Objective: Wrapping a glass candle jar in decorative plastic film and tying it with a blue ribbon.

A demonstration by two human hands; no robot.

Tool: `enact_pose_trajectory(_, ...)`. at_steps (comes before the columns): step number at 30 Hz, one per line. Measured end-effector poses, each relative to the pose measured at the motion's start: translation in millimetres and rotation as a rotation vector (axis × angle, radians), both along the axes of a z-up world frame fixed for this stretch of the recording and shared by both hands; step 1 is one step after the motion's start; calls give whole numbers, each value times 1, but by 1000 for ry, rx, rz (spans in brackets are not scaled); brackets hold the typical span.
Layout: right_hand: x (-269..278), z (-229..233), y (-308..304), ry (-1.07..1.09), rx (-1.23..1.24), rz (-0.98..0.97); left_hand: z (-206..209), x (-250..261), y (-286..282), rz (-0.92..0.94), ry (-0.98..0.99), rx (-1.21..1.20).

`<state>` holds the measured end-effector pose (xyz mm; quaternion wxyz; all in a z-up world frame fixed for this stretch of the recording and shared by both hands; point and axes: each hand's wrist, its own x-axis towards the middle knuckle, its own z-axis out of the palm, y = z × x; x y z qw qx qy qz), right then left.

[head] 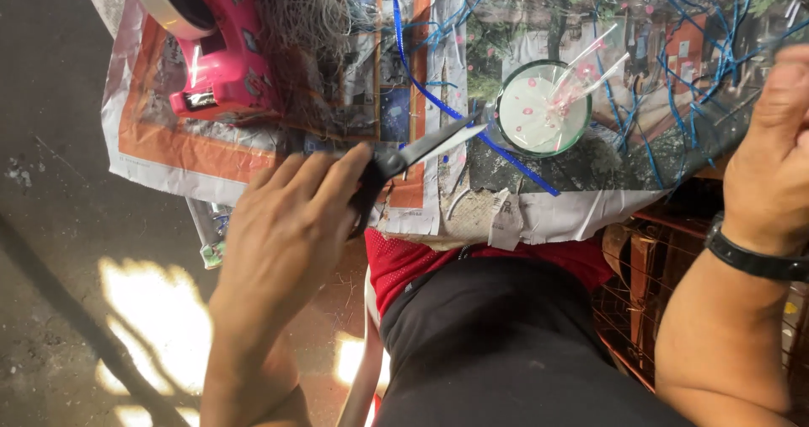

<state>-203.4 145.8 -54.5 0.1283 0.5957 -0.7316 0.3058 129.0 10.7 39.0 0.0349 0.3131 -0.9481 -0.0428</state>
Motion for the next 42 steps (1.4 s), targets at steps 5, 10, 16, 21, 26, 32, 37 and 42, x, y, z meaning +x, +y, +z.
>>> enact_pose_trajectory(5,35,10,-7,-95,87,57,-12,14,8,0,-130,75)
enact_pose_trajectory(10,76,4,-18,180,514,235,-34,-5,6,-33,-188,37)
enact_pose_trajectory(16,82,13,-18,-41,436,320,-52,-25,5,-116,-278,-165)
enact_pose_trajectory(21,85,51,-19,-265,350,469,-15,-40,3,-226,1,24)
enact_pose_trajectory(26,89,75,-23,-368,233,606,-1,-77,7,-355,427,290)
enact_pose_trajectory(32,46,74,-47,48,18,379,-8,-119,-26,-276,857,716)
enact_pose_trajectory(37,16,33,-91,93,74,320,-55,-155,-63,-46,745,276)
enact_pose_trajectory(42,17,8,-83,-128,182,357,-46,-142,-56,0,595,346)
